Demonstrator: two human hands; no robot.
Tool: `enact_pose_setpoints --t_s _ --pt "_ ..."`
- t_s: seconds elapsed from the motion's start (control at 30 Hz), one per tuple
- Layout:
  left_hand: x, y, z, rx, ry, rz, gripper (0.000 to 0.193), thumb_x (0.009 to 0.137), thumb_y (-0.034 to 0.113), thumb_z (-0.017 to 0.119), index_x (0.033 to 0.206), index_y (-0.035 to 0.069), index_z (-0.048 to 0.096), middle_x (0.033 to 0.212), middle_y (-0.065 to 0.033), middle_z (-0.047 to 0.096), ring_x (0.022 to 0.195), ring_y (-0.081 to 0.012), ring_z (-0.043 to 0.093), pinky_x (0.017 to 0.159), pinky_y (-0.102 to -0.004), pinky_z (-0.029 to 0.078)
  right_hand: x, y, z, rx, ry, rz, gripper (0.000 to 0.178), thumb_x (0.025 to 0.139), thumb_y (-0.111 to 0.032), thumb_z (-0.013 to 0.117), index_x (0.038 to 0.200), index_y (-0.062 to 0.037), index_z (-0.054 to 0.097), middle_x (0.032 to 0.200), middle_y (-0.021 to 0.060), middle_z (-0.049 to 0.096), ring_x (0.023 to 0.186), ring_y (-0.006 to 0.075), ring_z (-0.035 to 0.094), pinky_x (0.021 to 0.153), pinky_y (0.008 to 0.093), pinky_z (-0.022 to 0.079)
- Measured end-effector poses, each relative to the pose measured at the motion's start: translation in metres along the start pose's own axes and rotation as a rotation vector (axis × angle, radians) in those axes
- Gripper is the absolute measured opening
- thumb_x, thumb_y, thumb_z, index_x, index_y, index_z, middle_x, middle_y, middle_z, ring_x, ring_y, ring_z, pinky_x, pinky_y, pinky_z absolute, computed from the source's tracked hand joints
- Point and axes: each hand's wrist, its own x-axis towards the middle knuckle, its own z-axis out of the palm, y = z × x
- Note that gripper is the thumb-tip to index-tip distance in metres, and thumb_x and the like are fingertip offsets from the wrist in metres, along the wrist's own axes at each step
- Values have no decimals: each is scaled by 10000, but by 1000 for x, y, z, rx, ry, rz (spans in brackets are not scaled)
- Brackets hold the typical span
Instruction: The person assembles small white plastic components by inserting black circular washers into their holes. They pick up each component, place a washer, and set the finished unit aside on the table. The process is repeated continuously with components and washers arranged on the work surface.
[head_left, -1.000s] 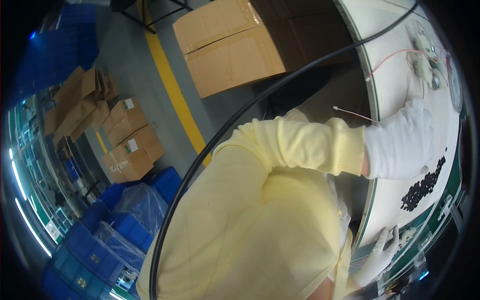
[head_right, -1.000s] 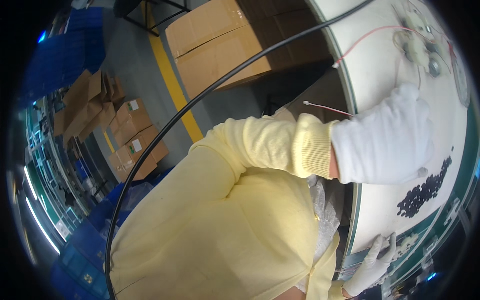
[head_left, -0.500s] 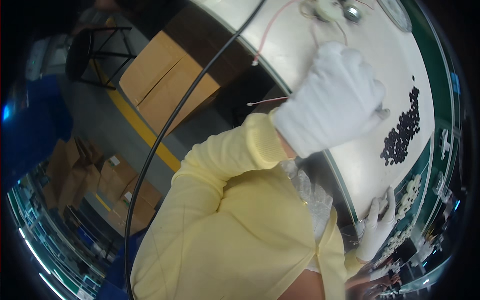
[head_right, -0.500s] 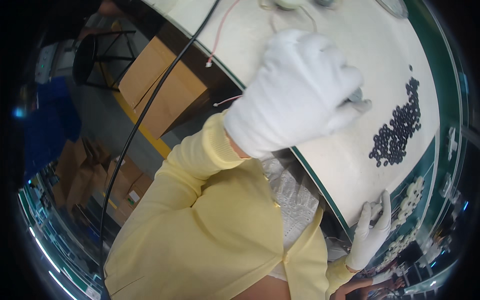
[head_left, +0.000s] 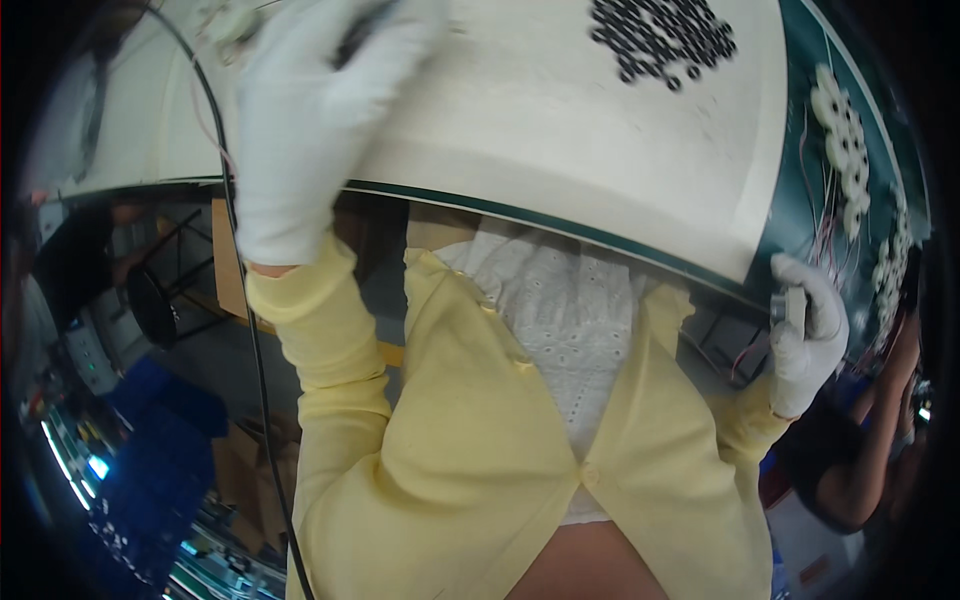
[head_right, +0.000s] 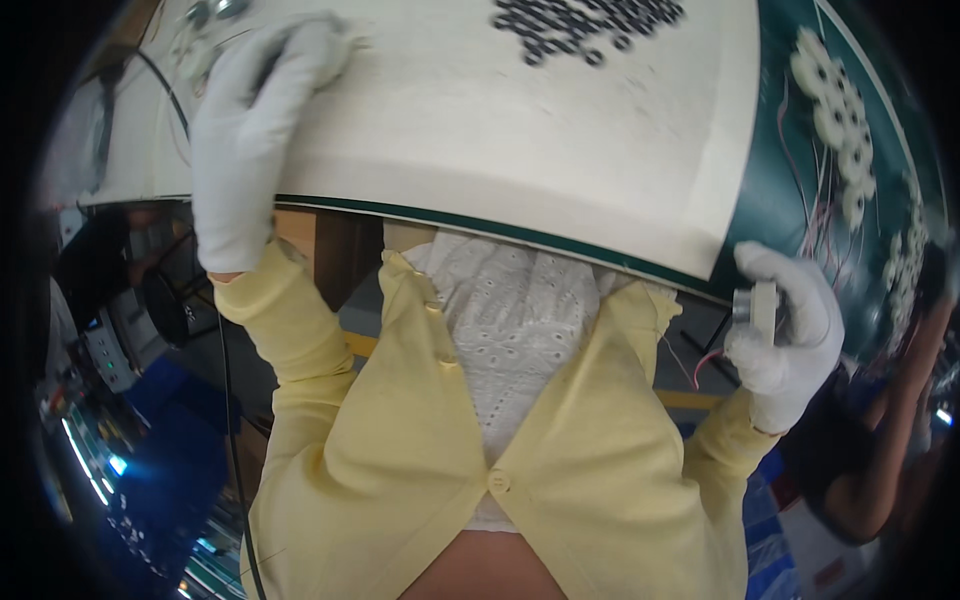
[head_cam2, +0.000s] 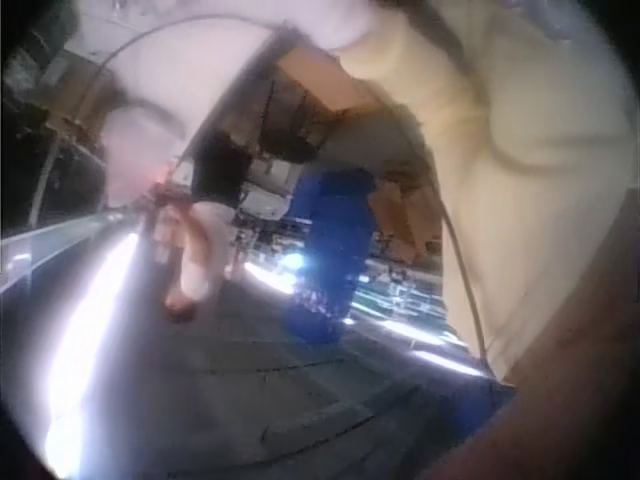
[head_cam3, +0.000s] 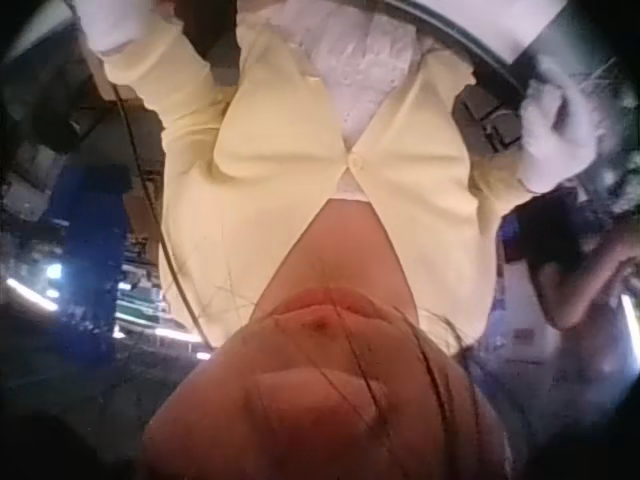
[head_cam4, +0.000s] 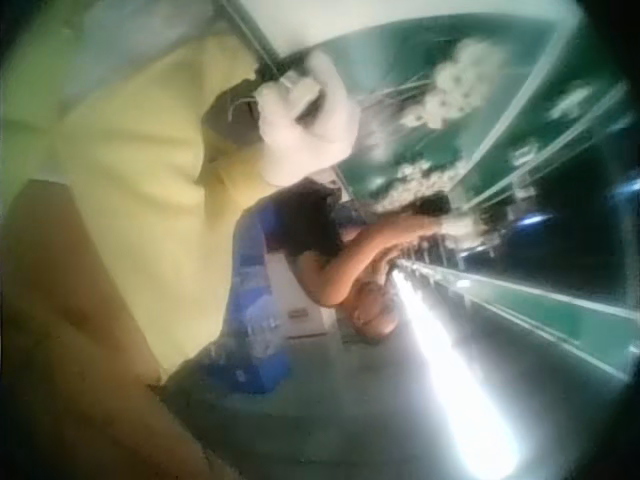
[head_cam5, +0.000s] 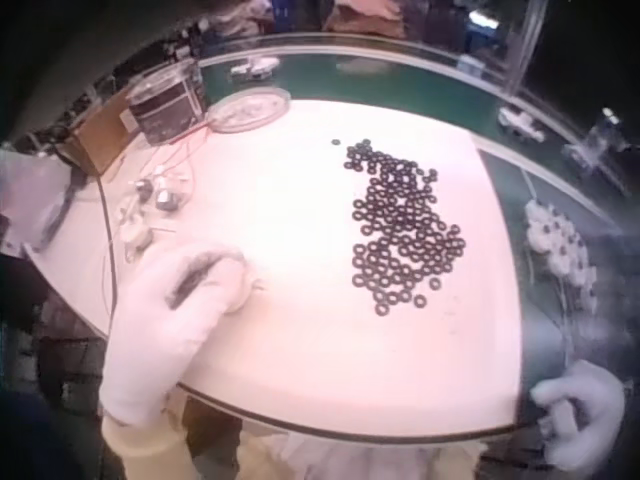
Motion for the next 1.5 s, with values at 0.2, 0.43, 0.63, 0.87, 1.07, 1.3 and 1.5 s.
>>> enact_pose_setpoints --t_s 0.2,0.43,0.63,0.87,1.07,1.3,1.5 --pt "-2 -5 -15 -26 -69 5 326 1064 232 638 1251 -17 735 1259 -67 712 1139 -140 644 1034 -284 483 -15 6 6 96 250 -79 737 816 -243 891 1411 93 613 1371 157 684 1086 150 653 907 254 521" --pt "6 -23 -30 -32 -163 94 333 1069 231 629 1258 -22 734 1198 -54 723 1093 -140 654 1015 -276 485 -11 -1 5 133 400 -327 668 905 -87 791 1476 131 523 1182 196 688 950 186 643 787 258 504" --pt "-9 4 -19 -123 -85 -39 245 1074 147 621 1222 -35 692 1127 -56 688 1025 -138 654 965 -277 517 -31 63 -58 -27 576 -434 467 986 -217 675 1237 173 624 1009 234 696 897 246 649 815 320 501" --pt "-3 -3 -23 -20 -166 30 225 1019 89 645 1193 -43 699 1182 -73 658 1086 -165 626 993 -281 489 -21 -4 -22 -150 687 -344 524 880 -57 790 1335 146 630 1184 176 718 1115 226 661 977 320 503" --pt "-5 -1 -25 -91 -136 -29 235 1037 94 652 1217 -55 681 1261 -119 653 1181 -208 612 1070 -337 476 5 4 -48 -269 523 -169 451 857 -34 833 1285 23 700 812 9 619 695 86 554 639 241 483" --pt "-5 -14 -20 47 -107 111 230 990 95 681 1197 2 723 1268 -151 674 1254 -312 593 1104 -425 446 23 21 -61 -582 568 -11 503 833 -169 830 1318 -113 709 888 104 725 714 242 686 685 356 554" --pt "-5 -17 -22 64 -136 149 234 968 91 688 1183 8 730 1272 -156 672 1270 -321 581 1099 -439 445 32 41 -70 -620 488 36 497 863 -109 760 1355 -121 688 916 96 713 757 233 677 739 359 550"
